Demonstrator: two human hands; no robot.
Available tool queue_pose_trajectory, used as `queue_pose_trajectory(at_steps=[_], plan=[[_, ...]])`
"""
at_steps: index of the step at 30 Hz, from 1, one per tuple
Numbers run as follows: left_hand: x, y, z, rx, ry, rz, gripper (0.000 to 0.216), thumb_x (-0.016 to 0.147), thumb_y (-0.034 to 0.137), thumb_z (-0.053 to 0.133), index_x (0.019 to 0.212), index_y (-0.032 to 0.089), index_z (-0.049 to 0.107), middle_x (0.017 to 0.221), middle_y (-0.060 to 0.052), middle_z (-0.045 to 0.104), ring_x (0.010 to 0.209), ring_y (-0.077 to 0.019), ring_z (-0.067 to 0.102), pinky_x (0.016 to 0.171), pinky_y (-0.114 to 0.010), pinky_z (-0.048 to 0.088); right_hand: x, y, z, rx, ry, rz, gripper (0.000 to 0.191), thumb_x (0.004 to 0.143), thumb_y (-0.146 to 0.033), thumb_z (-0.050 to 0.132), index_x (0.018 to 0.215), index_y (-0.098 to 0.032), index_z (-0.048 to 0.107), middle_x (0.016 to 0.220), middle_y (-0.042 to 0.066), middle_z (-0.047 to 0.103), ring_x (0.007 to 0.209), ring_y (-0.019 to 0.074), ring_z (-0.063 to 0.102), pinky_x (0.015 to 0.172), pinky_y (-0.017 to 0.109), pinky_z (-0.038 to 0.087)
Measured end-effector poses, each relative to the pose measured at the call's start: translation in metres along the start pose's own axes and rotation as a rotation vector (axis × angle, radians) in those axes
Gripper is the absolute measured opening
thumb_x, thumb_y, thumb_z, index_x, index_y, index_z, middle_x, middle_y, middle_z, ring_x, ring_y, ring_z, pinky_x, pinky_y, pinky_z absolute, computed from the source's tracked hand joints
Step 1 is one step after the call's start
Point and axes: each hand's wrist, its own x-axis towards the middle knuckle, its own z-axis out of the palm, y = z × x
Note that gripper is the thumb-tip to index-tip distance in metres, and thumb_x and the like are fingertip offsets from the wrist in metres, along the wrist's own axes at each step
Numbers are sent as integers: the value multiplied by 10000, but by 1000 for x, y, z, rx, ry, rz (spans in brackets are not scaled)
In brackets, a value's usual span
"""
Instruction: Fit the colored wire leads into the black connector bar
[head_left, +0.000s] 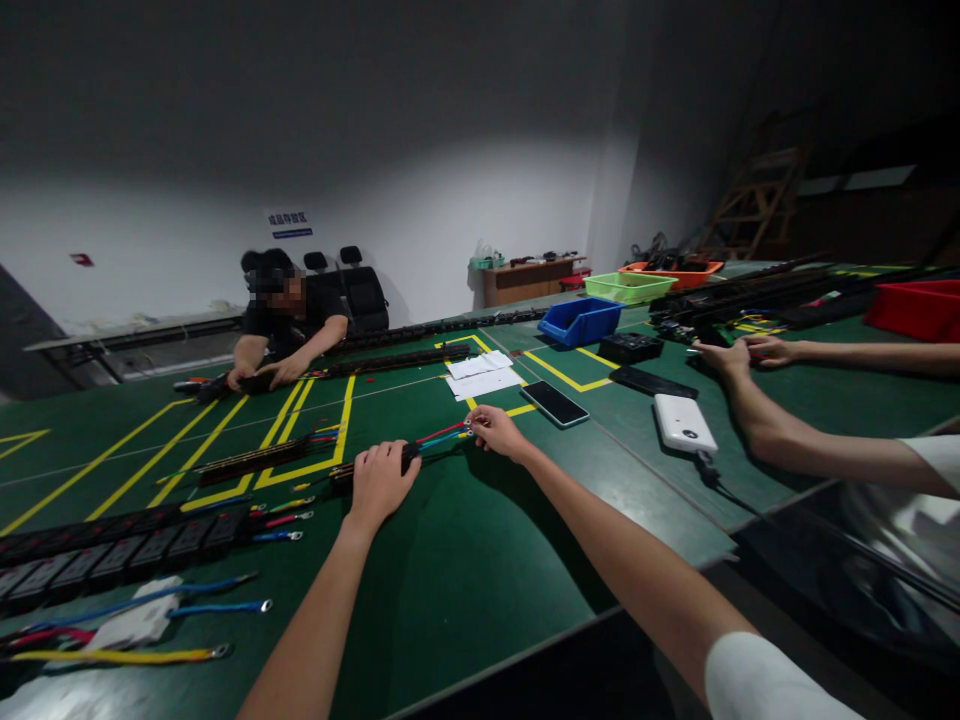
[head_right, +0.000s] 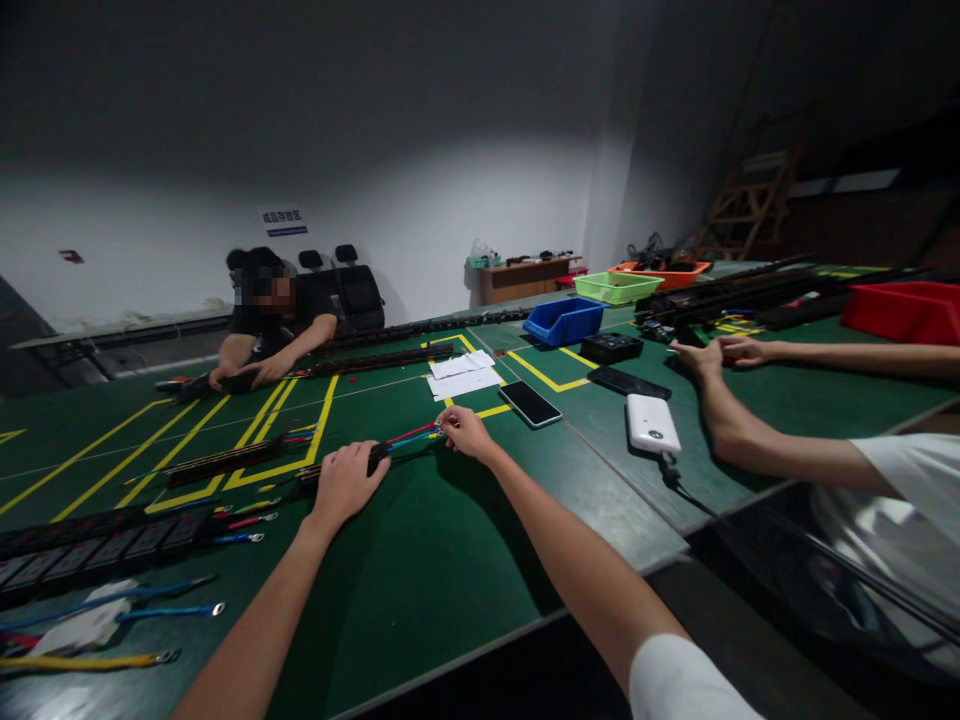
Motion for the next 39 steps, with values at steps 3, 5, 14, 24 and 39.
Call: queue_pose_trajectory(at_steps=[3,5,14,24,39], plan=[[0,0,0,-5,2,5,490,992,522,389,1236,187,651,1201,-131,710,1119,-297,632,1014,-495,436,0,0,2,31,24,-25,160,814,-199,557,948,-172,640,779,0,656,527,97,606,400,168,453],[0,1,-1,3,5,7,488,993,520,388,1232,187,652,1197,-131,711,1116,-298,633,1009,-493,439,1,0,4,34,38,-41,184,794,-191,546,941,-173,656,779,3,658,548,102,614,410,166,454],[0,2,-1,18,-3,1,492,992,522,383,1234,188,651,1204,-139,709,1120,-300,633,1011,-494,441,4,4,9,-92,127,-79,233,712,-115,469,766,-173,688,655,0,634,580,119,583,475,178,450],[-1,2,-3,5,2,4,484,987,517,398,1230,186,654,1193,-132,712,1117,-301,639,1013,-493,448,-1,-8,10,162,81,36,139,705,-162,533,749,-161,665,654,9,655,570,134,647,542,232,553],[0,2,-2,49,-4,-5,473,987,511,400,1209,185,660,1181,-134,714,1103,-304,639,1000,-490,443,0,-5,4,437,-25,80,202,631,-173,727,831,-150,721,719,-5,682,566,91,604,568,218,506]])
